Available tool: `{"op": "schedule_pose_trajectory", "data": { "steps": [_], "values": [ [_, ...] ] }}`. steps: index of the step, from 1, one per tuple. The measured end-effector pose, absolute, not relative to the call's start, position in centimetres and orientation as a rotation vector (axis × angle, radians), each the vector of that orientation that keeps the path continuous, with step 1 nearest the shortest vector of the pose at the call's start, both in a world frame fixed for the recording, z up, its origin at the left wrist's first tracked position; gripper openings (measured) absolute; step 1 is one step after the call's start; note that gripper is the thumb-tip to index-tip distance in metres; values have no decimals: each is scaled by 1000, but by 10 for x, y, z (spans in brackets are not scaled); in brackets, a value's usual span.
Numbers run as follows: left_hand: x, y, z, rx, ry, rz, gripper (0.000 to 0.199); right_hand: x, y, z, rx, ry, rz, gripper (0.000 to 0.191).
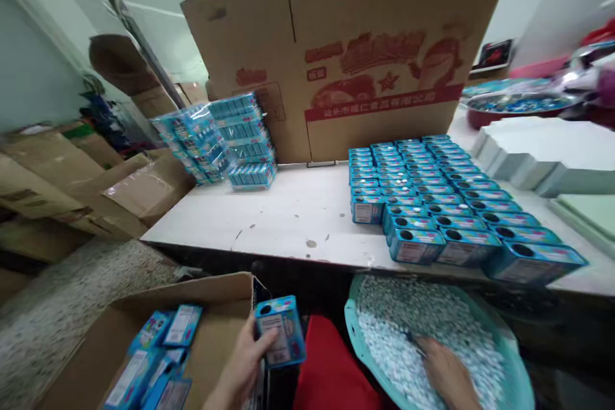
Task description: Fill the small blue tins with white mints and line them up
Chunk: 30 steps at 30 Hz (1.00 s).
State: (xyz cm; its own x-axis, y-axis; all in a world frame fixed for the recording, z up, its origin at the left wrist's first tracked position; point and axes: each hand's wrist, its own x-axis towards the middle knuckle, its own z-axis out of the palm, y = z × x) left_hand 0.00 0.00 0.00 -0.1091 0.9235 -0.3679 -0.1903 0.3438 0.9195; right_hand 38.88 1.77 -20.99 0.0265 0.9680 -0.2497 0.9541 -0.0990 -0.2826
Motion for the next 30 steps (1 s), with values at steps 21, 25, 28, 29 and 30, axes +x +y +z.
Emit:
{"op": "schedule_pose_trajectory", "data": {
  "steps": [21,25,28,29,30],
  "values": [
    [168,82,-76,1485,1261,891,43,447,39,-48,-1758,-1608,1123,31],
    [194,82,-81,1707,1253,807,39,447,45,-8,-1794,-1894,998,30],
    [205,82,-86,1824,1271,780,38,439,49,16,-1918,-2157,848,29],
    [207,82,-88,1858,1271,777,39,436,50,23,-1966,-2231,794,29],
    [208,82,-90,1890,1270,775,39,432,50,30,-2015,-2297,745,30]
  ]
}}
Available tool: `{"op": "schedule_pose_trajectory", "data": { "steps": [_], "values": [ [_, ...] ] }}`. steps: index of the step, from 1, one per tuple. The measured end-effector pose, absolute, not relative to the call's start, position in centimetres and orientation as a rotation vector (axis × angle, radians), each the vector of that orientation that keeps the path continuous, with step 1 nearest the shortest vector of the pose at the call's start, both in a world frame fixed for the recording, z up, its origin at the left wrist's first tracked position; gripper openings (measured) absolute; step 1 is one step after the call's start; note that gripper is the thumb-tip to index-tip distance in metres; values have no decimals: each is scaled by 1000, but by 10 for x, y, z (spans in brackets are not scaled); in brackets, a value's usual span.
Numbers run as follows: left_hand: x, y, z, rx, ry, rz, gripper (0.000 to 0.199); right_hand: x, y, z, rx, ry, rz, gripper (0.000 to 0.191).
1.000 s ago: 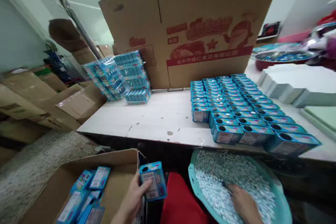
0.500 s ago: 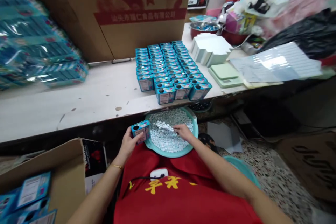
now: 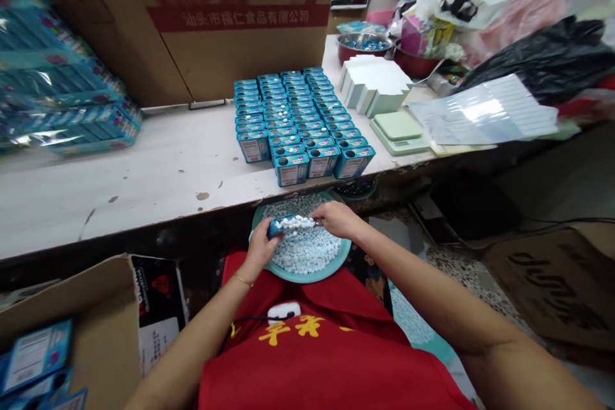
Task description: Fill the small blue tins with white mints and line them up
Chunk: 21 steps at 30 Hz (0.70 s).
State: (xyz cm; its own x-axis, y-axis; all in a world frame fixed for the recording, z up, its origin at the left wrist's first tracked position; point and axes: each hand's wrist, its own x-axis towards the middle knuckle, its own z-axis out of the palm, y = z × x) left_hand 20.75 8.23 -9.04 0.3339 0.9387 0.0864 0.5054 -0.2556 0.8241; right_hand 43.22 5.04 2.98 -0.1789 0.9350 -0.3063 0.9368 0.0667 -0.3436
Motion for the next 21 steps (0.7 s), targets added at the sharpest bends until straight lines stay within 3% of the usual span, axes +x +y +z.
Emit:
{"op": "schedule_pose_trajectory", "data": {
  "steps": [5,14,17,21],
  "values": [
    [207,82,-102,2008,1233,783,38,412,55,56,1874,2177,-493,32],
    [208,80,-106,1948,1264,780,37,396,56,76,1844,2203,-390,33],
    [201,80,-97,1833,1301,826,36,427,49,52,1942,2128,-424,32],
    [185,81,-81,1679,1344,911,41,450,31,-15,2199,1859,-634,37]
  ]
}}
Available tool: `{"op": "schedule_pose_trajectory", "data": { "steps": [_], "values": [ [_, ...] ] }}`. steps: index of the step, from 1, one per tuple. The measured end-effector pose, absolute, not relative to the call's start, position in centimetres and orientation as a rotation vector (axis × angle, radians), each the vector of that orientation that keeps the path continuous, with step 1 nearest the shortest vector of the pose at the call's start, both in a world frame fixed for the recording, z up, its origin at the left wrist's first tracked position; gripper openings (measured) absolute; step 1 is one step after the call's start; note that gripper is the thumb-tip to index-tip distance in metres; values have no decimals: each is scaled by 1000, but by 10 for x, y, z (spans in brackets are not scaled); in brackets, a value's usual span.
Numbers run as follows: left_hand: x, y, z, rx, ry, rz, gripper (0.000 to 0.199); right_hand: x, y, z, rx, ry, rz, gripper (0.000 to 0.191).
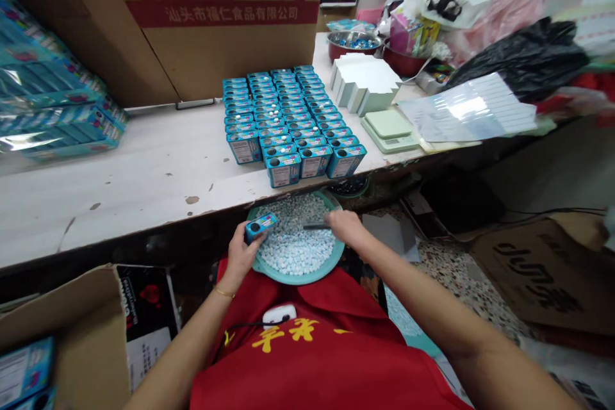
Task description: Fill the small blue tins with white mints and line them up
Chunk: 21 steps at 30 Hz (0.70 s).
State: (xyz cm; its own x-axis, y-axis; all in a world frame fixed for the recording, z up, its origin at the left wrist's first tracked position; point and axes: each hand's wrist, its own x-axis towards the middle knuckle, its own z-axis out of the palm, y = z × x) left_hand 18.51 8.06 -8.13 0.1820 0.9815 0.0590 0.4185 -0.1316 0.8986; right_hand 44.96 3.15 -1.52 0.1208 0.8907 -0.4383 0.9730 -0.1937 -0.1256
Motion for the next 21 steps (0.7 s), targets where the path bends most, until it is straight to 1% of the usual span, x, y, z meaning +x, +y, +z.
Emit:
{"op": "schedule_pose_trajectory", "data": {
  "steps": [3,5,8,11,14,16,21],
  "values": [
    [173,80,-81,1550,1358,990,43,424,25,-63,2257,1863,-716,39],
    [166,82,-88,1483,1386,1017,45,398,30,-86,2308,1910,-758,37],
    [159,88,-99,1452,1396,1033,48,378,42,-106,2388,1988,-813,36],
    [155,88,-96,1442,1397,1043,47,389,42,-114,2422,2048,-934,35],
    [158,86,-88,1463,1382,1049,44,415,37,-111,2414,2093,-1085,34],
    [163,86,-87,1485,1377,1045,44,431,36,-99,2420,2128,-1148,33],
    [181,84,-92,1604,1345,968,40,446,41,-38,2379,2353,-1169,28]
  ]
}}
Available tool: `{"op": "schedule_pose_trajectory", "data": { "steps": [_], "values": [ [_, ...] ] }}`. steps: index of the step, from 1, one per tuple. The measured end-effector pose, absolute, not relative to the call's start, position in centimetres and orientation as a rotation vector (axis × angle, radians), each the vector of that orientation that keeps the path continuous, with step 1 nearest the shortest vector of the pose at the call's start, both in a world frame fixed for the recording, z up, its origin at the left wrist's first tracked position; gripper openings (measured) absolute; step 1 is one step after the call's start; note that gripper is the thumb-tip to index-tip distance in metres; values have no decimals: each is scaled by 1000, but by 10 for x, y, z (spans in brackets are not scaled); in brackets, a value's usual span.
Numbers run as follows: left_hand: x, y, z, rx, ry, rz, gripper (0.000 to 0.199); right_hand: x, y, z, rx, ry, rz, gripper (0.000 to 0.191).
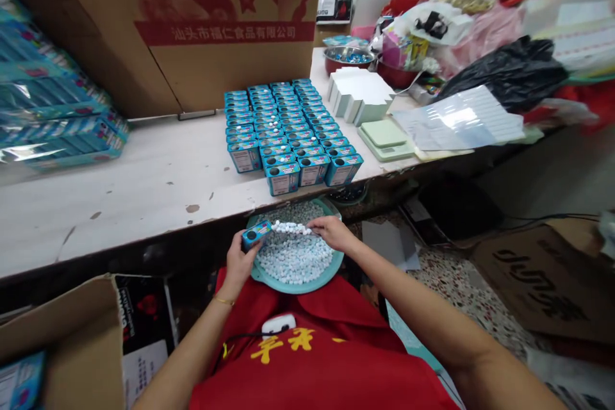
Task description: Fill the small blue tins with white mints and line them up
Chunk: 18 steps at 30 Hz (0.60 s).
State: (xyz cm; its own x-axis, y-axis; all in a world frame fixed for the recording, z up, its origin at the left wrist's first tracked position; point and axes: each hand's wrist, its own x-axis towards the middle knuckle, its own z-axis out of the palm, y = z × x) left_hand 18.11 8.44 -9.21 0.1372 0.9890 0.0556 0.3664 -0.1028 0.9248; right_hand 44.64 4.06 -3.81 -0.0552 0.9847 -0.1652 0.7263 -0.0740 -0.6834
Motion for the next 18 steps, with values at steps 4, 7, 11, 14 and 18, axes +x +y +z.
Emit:
{"op": "schedule_pose_trajectory", "data": {
  "steps": [4,7,11,14,18],
  "values": [
    [195,81,-94,1763,1296,906,37,434,45,10,-1909,-2042,806,31],
    [201,79,-95,1836,1280,900,35,417,48,36,-2091,-2277,668,32],
    [203,77,-97,1888,1274,894,34,395,52,60,-2159,-2454,546,29],
    [201,77,-101,1909,1279,879,34,384,55,68,-2147,-2482,506,30],
    [200,79,-101,1902,1300,878,35,379,57,74,-2133,-2505,479,30]
  ]
}}
